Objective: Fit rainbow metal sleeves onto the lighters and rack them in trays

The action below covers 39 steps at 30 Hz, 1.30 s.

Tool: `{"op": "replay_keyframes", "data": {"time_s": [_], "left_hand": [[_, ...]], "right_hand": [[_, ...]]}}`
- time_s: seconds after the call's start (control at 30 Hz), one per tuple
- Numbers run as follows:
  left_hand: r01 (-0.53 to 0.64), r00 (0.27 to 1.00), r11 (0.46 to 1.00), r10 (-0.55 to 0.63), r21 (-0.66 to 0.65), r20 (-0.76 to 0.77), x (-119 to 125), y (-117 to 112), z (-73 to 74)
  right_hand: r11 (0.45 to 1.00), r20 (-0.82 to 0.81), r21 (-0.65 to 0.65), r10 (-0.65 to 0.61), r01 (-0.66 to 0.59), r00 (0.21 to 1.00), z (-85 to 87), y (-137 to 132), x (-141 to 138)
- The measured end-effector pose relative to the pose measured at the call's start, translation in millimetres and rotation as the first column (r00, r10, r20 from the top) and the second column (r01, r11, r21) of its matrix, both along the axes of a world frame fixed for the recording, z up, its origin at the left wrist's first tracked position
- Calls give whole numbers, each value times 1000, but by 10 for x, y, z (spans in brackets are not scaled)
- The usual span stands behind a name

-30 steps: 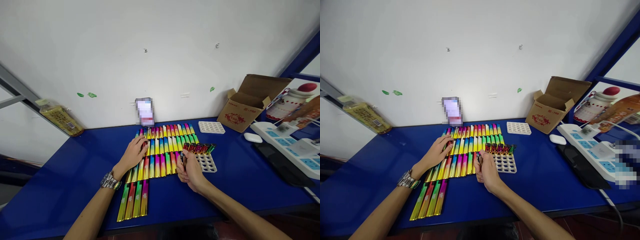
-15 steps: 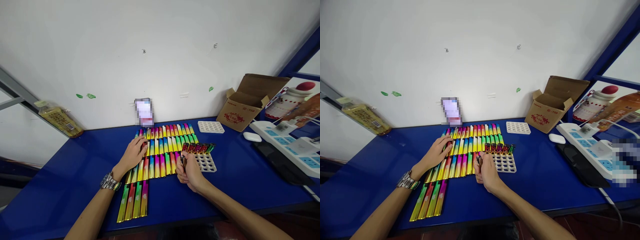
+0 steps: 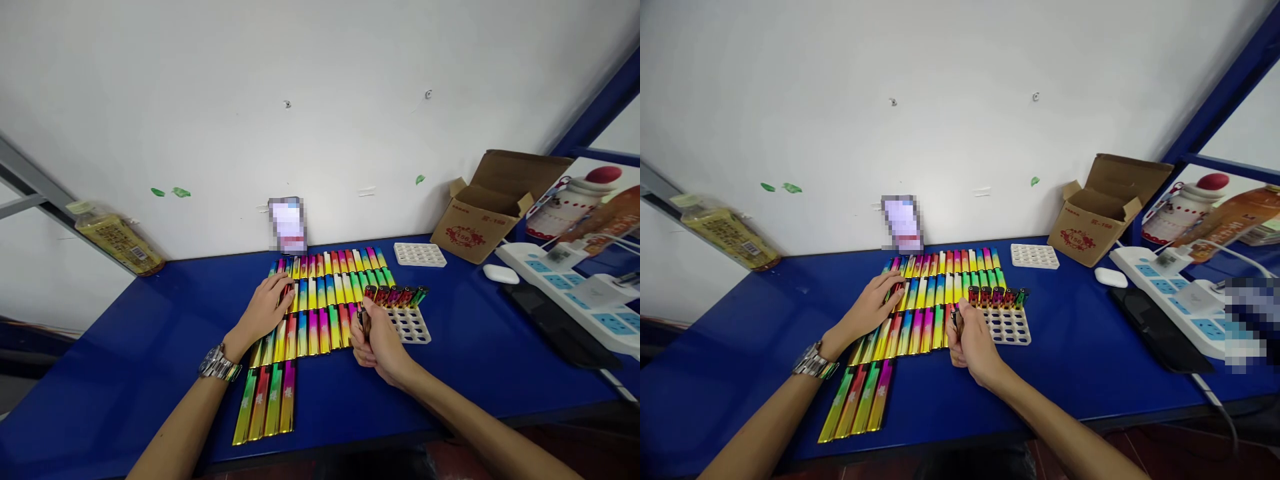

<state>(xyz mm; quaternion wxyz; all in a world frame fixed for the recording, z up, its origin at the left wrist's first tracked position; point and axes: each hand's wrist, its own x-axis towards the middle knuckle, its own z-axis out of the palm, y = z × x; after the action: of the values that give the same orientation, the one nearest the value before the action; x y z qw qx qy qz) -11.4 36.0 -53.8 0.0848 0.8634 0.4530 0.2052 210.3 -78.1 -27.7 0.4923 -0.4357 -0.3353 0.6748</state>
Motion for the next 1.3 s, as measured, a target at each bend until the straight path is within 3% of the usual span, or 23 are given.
{"op": "replay_keyframes", "data": {"time_s": [0.13, 0.23, 0.33, 0.43, 0.57, 0.77, 1.03, 1.3], "left_hand": [[11, 1000, 1000, -11, 21, 3, -7, 8, -16], [7, 1000, 1000, -8, 20, 9, -4, 2, -17], [3, 1000, 1000, -3, 15, 13, 2, -9, -8], [3, 1000, 1000, -3, 8, 8, 4, -12, -2], [4, 1000, 1000, -4, -4, -6, 1, -7, -4], [-6, 1000, 1000, 6, -15, -8, 6, -15, 10], [-16, 1000, 999, 15, -43, -14, 14, -22, 20], [-14, 1000, 1000, 13, -15, -10, 14, -22, 13]], "right_hand": [[964, 62, 263, 33, -48, 998, 43, -73, 95], [895, 258, 445, -85, -40, 962, 104, -124, 239], [800, 467, 597, -289, -57, 835, 192, -159, 410], [712, 559, 698, -475, -77, 679, 272, -177, 555], [709, 642, 696, -542, -115, 542, 319, -160, 657], [716, 762, 645, -573, -268, 301, 262, -97, 661], [694, 805, 585, -562, -420, 191, 112, -75, 655], [689, 785, 592, -612, -418, 102, 104, -65, 606]]}}
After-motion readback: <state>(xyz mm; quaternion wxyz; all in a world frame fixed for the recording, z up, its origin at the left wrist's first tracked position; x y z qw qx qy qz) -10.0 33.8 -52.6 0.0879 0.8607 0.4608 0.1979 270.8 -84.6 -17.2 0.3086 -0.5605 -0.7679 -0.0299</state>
